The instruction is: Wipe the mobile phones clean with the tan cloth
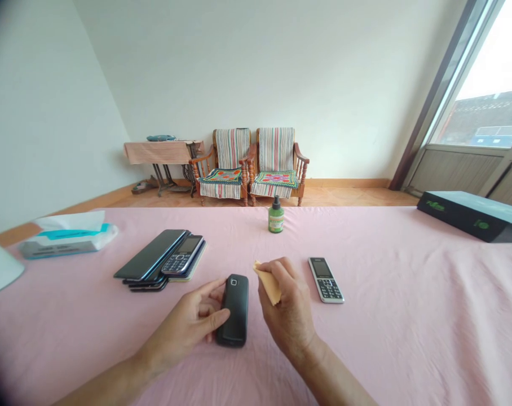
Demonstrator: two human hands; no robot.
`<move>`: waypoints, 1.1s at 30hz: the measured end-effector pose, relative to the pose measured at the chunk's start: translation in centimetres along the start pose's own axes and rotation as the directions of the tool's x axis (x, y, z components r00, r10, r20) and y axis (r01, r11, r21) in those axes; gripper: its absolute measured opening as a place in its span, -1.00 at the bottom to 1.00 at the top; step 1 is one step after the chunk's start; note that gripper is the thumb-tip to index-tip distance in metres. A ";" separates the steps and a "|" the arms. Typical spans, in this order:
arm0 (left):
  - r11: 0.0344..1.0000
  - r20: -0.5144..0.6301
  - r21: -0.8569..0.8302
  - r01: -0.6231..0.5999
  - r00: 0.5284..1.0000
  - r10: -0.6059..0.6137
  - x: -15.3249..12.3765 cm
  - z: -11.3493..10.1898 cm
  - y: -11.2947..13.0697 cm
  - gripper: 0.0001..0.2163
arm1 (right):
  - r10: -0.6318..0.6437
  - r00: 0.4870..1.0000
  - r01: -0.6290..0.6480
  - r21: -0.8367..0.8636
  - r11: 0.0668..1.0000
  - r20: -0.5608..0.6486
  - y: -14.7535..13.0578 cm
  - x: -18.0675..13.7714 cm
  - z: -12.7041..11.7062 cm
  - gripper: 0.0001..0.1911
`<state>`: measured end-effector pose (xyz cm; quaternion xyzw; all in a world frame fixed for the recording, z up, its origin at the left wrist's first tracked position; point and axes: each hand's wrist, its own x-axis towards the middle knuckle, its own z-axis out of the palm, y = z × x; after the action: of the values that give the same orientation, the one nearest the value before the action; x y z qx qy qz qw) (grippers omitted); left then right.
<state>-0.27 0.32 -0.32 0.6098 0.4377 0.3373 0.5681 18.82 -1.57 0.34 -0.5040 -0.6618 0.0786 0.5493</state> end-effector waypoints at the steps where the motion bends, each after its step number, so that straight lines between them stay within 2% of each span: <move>1: 1.000 -0.005 0.020 -0.004 1.000 0.004 -0.1 0.0 0.0 -0.39 | 0.008 1.000 -0.008 -0.002 1.000 0.008 0.0 0.0 0.0 -0.91; 7: 0.968 0.005 0.230 -0.104 0.994 0.106 -0.5 0.0 -0.1 -0.53 | 0.056 0.994 -0.062 0.054 0.997 0.099 0.4 -0.3 0.4 -0.90; 11: 0.926 0.037 0.364 -0.104 0.995 0.097 -0.9 0.1 0.2 -0.54 | 0.095 0.980 -0.110 0.082 0.990 0.175 0.7 -0.4 0.9 -0.89; 13: 0.886 0.027 0.450 -0.114 0.993 0.114 -1.2 0.1 0.5 -0.56 | 0.102 0.976 -0.124 0.103 0.987 0.194 0.9 -0.5 1.1 -0.88; 16: 0.803 0.062 0.557 -0.213 0.974 0.216 -1.5 0.0 0.6 -0.60 | 0.099 0.972 -0.128 0.130 0.983 0.212 1.4 -0.6 1.8 -0.85; 20: 0.740 0.184 0.577 -0.347 0.937 0.296 -1.9 0.0 0.3 -0.65 | 0.100 0.959 -0.126 0.083 0.989 0.266 1.8 -0.5 3.0 -0.78; 24: 0.715 0.187 0.601 -0.358 0.932 0.310 -1.8 0.3 -0.4 -0.73 | 0.064 0.932 -0.057 -0.030 0.998 0.358 1.0 -0.8 3.2 -0.80; 27: 0.698 0.195 0.624 -0.352 0.935 0.297 -1.7 0.2 -0.8 -0.77 | 0.049 0.907 -0.040 -0.029 0.999 0.419 0.0 -1.3 2.9 -0.81; 29: 0.673 0.204 0.648 -0.357 0.932 0.298 -1.6 0.2 -1.0 -0.78 | 0.068 0.905 -0.061 -0.029 0.998 0.420 -0.2 -1.4 3.0 -0.79; 33: 0.613 0.202 0.688 -0.390 0.913 0.354 -1.6 0.2 -1.3 -0.77 | 0.069 0.937 -0.042 -0.086 0.995 0.343 0.2 -1.0 4.0 -0.77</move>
<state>-0.93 -1.27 -1.49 0.8665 0.3845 0.2363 0.2134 15.59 -0.35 -2.00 -0.5216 -0.7361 0.1558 0.4022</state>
